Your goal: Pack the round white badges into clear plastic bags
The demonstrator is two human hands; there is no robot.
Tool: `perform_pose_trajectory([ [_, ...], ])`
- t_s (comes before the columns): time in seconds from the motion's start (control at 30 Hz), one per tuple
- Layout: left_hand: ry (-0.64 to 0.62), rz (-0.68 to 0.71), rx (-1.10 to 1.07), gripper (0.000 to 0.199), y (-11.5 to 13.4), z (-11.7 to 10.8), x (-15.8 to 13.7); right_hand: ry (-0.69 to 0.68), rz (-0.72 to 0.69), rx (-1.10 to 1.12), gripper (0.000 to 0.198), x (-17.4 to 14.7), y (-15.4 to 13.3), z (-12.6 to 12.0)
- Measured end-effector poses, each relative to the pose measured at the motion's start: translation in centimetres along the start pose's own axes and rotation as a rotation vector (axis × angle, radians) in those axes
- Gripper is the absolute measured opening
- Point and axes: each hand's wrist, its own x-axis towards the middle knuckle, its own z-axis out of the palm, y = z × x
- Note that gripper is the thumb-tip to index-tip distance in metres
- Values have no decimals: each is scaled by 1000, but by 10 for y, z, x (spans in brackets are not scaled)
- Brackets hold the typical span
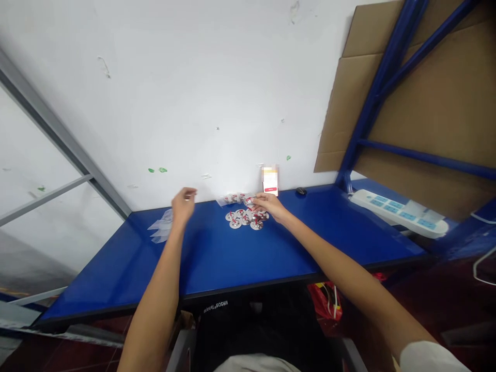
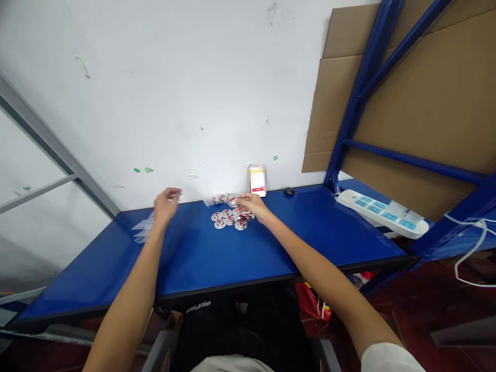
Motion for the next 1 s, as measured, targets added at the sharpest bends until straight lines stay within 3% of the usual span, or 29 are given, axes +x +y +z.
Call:
perform_pose_trajectory([
  [0.07, -182, 195, -186, 25, 29, 23, -14, -3, -3, -21, 34, 0, 0, 0],
  [0.13, -311, 385, -242, 25, 53, 42, -31, -19, 1, -43, 37, -1, 0, 0],
  [0.23, -406, 546, -284, 29, 72, 61, -52, -75, -11, -80, 41, -4, -3, 2],
  [0.33, -432, 633, -273, 30, 75, 72, -64, -129, -21, -126, 45, -8, -6, 4],
  [0.57, -300, 620, -290, 25, 69, 83, -71, -209, -5, -139, 45, -11, -7, 6],
  [0.7, -200, 570, -313, 21, 69, 84, -73, -251, 1, -22, 36, -13, -9, 6],
  [0.83, -177, 493, -361, 20, 70, 85, -75, -326, 14, 78, 27, -16, -8, 8],
  [1.0, -176, 416, -401, 21, 72, 89, -78, -236, 21, 58, 33, -12, 3, 14],
])
